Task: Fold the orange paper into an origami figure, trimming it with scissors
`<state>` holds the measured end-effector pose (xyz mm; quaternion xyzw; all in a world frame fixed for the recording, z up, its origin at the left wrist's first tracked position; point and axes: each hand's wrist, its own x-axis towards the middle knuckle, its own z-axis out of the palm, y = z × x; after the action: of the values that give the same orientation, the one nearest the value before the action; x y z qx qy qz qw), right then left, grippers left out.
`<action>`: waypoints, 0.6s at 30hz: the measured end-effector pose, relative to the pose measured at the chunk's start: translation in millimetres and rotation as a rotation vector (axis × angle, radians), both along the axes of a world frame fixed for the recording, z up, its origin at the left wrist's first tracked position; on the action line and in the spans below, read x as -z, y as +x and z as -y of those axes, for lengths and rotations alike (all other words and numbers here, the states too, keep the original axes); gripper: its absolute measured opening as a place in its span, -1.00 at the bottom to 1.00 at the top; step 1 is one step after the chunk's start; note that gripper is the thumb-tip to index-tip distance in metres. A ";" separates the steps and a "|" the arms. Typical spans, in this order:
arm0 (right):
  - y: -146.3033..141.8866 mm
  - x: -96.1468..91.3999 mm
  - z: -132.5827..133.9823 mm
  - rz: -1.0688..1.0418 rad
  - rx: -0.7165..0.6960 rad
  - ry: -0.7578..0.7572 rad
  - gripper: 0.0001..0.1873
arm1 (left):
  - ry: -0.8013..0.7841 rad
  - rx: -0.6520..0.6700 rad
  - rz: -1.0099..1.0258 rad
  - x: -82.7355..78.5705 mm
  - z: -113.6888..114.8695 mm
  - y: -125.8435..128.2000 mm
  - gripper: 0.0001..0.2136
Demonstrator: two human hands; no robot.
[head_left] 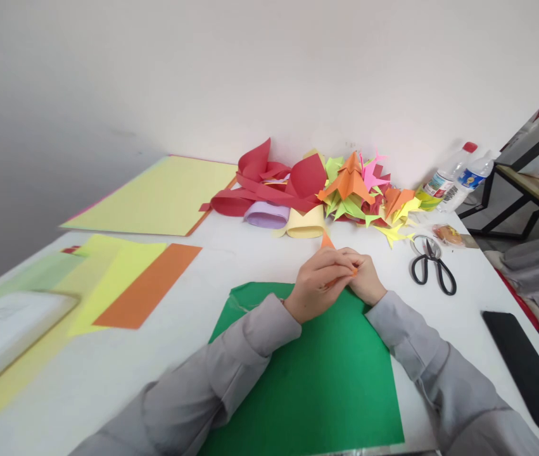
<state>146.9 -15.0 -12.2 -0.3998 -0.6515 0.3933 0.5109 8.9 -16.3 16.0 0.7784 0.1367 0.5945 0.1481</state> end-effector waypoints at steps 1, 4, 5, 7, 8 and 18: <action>-0.3 -0.3 0.2 0.001 0.004 -0.005 -0.88 | -0.015 -0.008 0.001 -0.4 0.1 0.1 -0.90; -1.0 0.3 0.1 -0.004 0.010 -0.014 -0.87 | -0.059 -0.020 -0.002 -1.1 0.6 0.4 -0.91; -1.1 0.7 -0.1 -0.004 0.010 -0.014 -0.87 | -0.075 -0.020 0.004 -1.2 0.8 0.5 -0.91; -1.3 1.4 -0.3 -0.005 0.003 -0.009 -0.88 | -0.101 -0.014 0.017 -1.2 1.4 1.0 -0.92; -1.3 1.6 -0.4 -0.007 0.000 -0.006 -0.88 | -0.114 -0.010 0.018 -1.1 1.5 1.2 -0.92; -0.7 1.5 0.1 -0.084 -0.006 -0.033 -0.95 | -0.032 0.085 -0.105 -3.1 -6.4 -8.7 -0.81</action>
<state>146.2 -15.1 -13.7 -0.3891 -0.6242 0.4219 0.5300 0.2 -10.0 19.1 0.8111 0.1205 0.5437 0.1785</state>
